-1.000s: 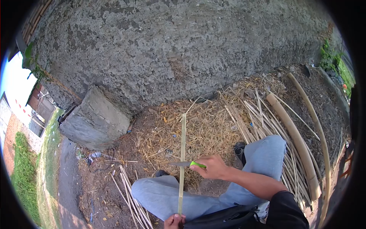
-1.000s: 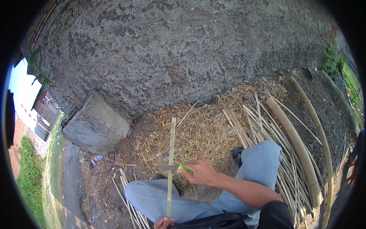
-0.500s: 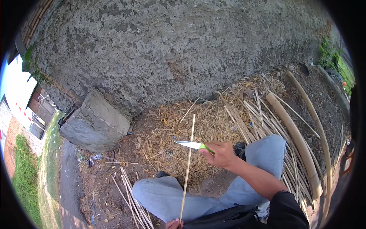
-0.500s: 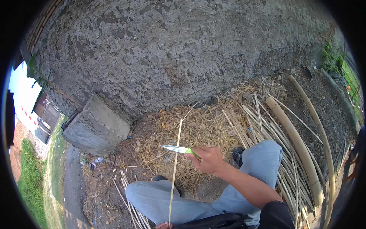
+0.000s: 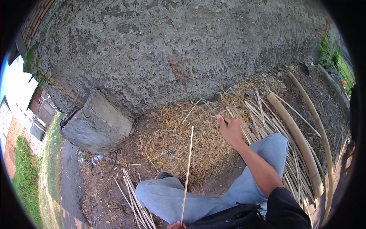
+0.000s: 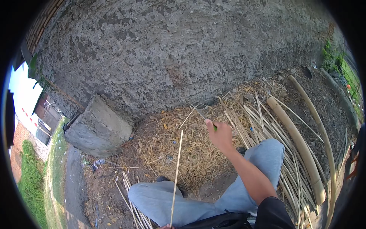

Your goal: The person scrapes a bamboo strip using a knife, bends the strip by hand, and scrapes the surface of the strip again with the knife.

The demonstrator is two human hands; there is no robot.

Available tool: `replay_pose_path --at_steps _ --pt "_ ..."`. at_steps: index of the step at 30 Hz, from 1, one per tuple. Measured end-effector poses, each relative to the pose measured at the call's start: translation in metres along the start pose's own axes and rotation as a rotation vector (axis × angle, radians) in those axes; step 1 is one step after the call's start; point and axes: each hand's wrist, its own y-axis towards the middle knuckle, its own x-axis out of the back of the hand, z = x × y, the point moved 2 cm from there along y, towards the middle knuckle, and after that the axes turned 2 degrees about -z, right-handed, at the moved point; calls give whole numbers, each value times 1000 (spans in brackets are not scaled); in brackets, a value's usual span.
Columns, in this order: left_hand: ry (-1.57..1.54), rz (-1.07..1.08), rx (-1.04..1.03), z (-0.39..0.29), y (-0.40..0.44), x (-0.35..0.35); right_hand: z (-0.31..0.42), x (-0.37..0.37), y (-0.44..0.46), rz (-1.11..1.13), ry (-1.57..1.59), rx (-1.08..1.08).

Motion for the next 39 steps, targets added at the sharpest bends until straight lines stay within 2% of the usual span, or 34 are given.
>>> replay_pose_path --at_steps 2,3,5,6,8,12,14,18,21,24,28,30,33,36,39 --pt "6 29 -6 -1 4 -3 19 2 -29 210 48 79" --pt "-23 72 -15 -1 6 -7 21 1 -39 213 42 80" --pt "-45 143 48 20 21 3 25 -1 -63 202 136 359" --pt "-44 140 53 20 20 2 25 -3 -70 206 138 355" --pt "-3 104 52 16 21 0 29 -5 -80 190 238 584" --pt "-79 111 -2 15 19 -2 34 -11 -99 277 215 696" --pt "149 131 -246 0 13 -10 34 -12 -102 325 195 714" --pt "133 116 -266 -19 8 -25 33 -10 -104 370 133 744" --pt "85 87 -235 -13 14 -21 35 -8 -105 305 184 757" --pt "101 170 -265 -1 25 -13 35 -6 -106 335 137 779" --pt "190 72 -437 -16 12 -26 36 -1 -99 321 30 805" --pt "241 12 -488 -17 7 -27 33 -2 -88 152 47 714" --pt "231 6 -495 -12 6 -28 32 0 -76 74 38 702" --pt "213 -22 -483 -12 5 -29 38 -1 -88 123 -36 752" --pt "263 -24 -570 -13 3 -25 34 -5 -84 87 -45 758"
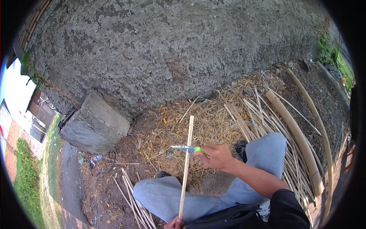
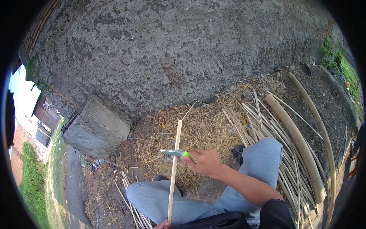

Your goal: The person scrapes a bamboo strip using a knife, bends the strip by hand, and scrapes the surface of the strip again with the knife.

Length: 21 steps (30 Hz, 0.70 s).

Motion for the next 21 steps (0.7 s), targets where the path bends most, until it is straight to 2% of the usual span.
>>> replay_pose_path --at_steps 4,6,7,10,15,17,18,19,21 --pt "33 -35 63 -4 -3 3 -8 -4 8 -12 -38 -53" --pt "71 -21 41 -9 0 0 5 -5 2 -13 -13 84" --pt "53 -48 12 -7 -1 0 0 -7 5 -19 -16 83" --pt "79 -52 19 -6 -12 6 -35 -6 18 -90 -105 -195" --pt "72 -51 26 3 -8 10 -10 -6 12 28 14 -3" --pt "120 -24 -6 -6 -11 10 -11 -4 6 -23 -9 -28" --pt "126 -22 11 -6 -16 11 -26 -6 12 -68 -42 -155" --pt "111 -17 7 -6 -18 9 -35 -4 19 -64 -43 -163" --pt "87 -5 -18 -5 -14 5 -50 8 35 -221 -128 -206"
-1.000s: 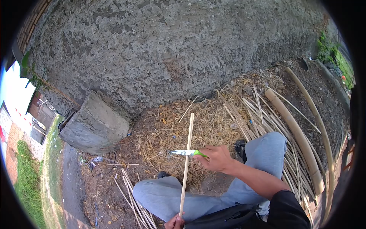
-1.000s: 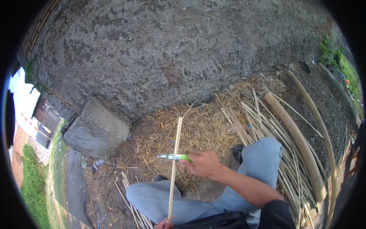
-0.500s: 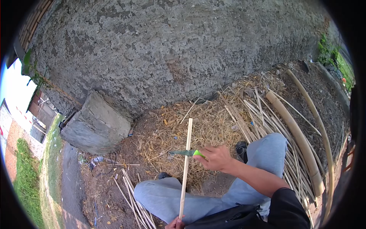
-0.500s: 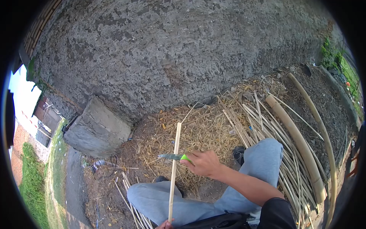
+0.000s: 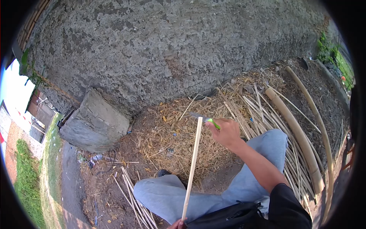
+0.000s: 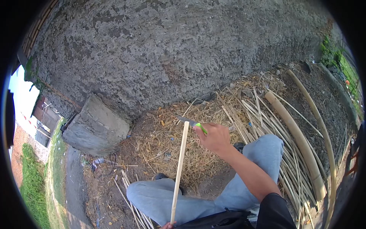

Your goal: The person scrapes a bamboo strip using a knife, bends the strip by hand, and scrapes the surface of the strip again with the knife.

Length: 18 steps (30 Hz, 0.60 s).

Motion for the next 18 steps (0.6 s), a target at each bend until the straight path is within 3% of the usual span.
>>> replay_pose_path --at_steps 1,4,6,8,9,11,12,14,18 --pt "-21 -16 11 2 -1 0 7 5 -5 135 22 24" --pt "0 -39 -48 -16 4 2 25 8 -26 185 72 72" --pt "18 -28 -30 -29 6 5 7 7 -18 199 84 -47" --pt "9 -39 1 -11 7 7 -15 11 -6 247 -24 -409" --pt "-24 -20 29 6 7 7 -13 13 -5 240 -26 -404" --pt "-66 0 56 16 11 1 0 21 -10 144 134 -182" --pt "-73 11 64 17 12 -2 6 21 -17 145 130 -181" --pt "-72 23 80 15 11 -5 28 18 -31 138 247 120" --pt "-60 29 111 26 10 0 35 11 -41 236 225 207"
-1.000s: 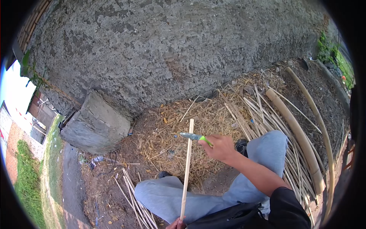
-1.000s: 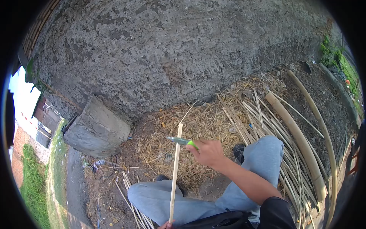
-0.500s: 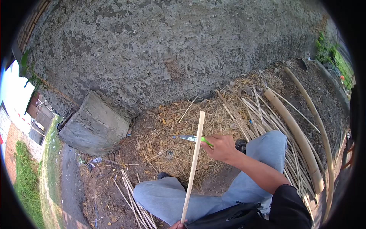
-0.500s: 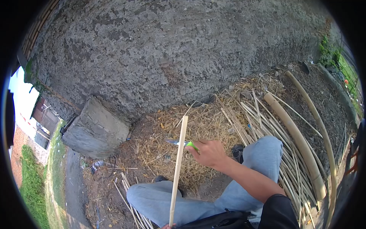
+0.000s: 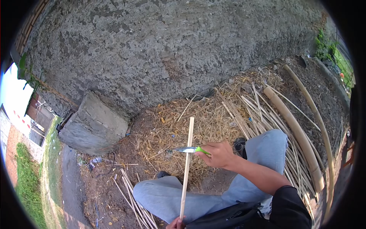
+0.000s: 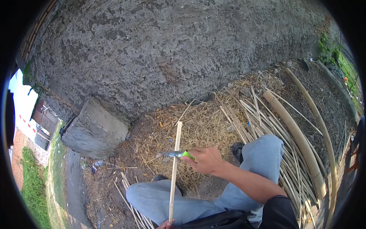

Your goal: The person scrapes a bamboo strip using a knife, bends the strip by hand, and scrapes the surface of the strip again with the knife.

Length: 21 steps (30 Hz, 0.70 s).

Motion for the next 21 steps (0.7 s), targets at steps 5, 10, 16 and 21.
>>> replay_pose_path --at_steps 5,10,16,21 --pt "123 -33 -94 23 -3 1 -25 8 18 -52 -167 -137" --pt "433 -91 -375 15 -3 6 -33 3 22 -102 -160 -90" --pt "487 -147 -362 19 -5 5 -34 1 24 -51 -165 -177" --pt "517 -102 -350 19 -4 9 -82 17 37 -82 -255 -661"
